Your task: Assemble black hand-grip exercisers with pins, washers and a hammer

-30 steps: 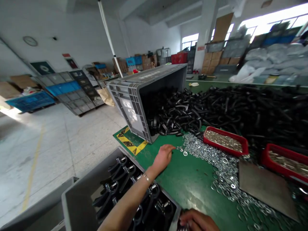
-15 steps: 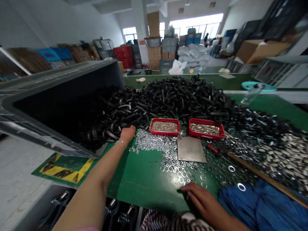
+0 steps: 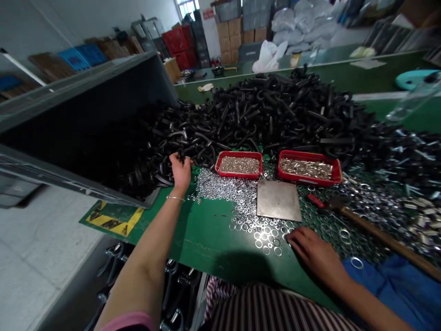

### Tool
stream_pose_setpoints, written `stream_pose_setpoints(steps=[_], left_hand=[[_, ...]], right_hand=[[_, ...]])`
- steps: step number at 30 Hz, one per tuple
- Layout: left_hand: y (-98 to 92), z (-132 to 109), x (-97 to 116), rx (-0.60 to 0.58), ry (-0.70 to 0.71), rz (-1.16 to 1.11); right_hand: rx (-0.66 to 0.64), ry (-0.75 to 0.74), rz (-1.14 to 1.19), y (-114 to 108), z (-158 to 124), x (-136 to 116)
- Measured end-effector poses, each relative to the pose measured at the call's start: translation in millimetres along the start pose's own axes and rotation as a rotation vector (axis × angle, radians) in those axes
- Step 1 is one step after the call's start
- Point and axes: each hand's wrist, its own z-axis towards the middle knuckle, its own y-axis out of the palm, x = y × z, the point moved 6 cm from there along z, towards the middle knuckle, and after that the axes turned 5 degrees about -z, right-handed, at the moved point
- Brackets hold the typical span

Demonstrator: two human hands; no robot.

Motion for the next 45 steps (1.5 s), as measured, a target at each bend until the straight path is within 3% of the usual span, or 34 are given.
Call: stream_pose_setpoints(steps=[2, 3, 5, 6, 8, 10, 13, 18, 20, 24, 29, 33, 35, 37, 40, 45], left_hand=[[9.4, -25, 13, -0.096, -0.056, -0.067], [17.2, -46, 22, -0.215, -0.057, -0.05], [39.0, -109, 36, -0.644, -0.076, 0.004], [43.6, -142, 41, -0.795, -0.049, 0.056], [43.2, -195, 46, -0.933, 0.026, 0.222], [39.9, -223, 40, -0.937, 0.044, 0.362], [47.3, -230, 32, -0.942, 0.074, 0.493], [63.0, -209, 34, -0.914, 0.082, 0.511], [59.7, -198, 39, -0.853, 0.035, 0.424], [47.2, -178, 49, -0.709, -0.237, 0.163], [66.9, -192, 71, -0.54, -0.575, -0.442], [103.5, -214, 80, -0.519, -0.652, -0.69], [118.4, -220, 82, -0.535, -0.64, -0.724], [131.3, -224, 87, -0.579, -0.639, -0.742], [149.1, -230, 103, -0.677, -0.635, -0.759], [173.7, -238, 136, -0.788, -0.592, -0.83]], right_hand=[[0.035, -0.004, 0.087, -6, 9, 4], [0.055, -0.006, 0.148, -9, 10, 7], [0.074, -0.004, 0.252, -17, 7, 12], [0.066, -0.004, 0.28, -20, 3, 13], [0.022, -0.011, 0.296, -26, -6, 15], [-0.002, -0.024, 0.275, -35, -12, 19], [0.105, 0.013, 0.179, -61, -14, 45], [0.499, 0.276, -0.064, -133, -22, 145], [0.547, 0.402, -0.183, -155, -29, 194], [0.432, 0.568, -0.383, -175, -38, 269], [0.228, 0.5, -0.378, -163, -28, 301], [0.197, 0.505, -0.383, -164, -22, 304], [0.303, 0.523, -0.331, -175, -21, 293], [0.415, 0.549, -0.137, -181, -17, 272], [0.4, 0.504, 0.326, -166, 8, 219], [0.21, 0.292, 0.893, -117, 72, 109]])
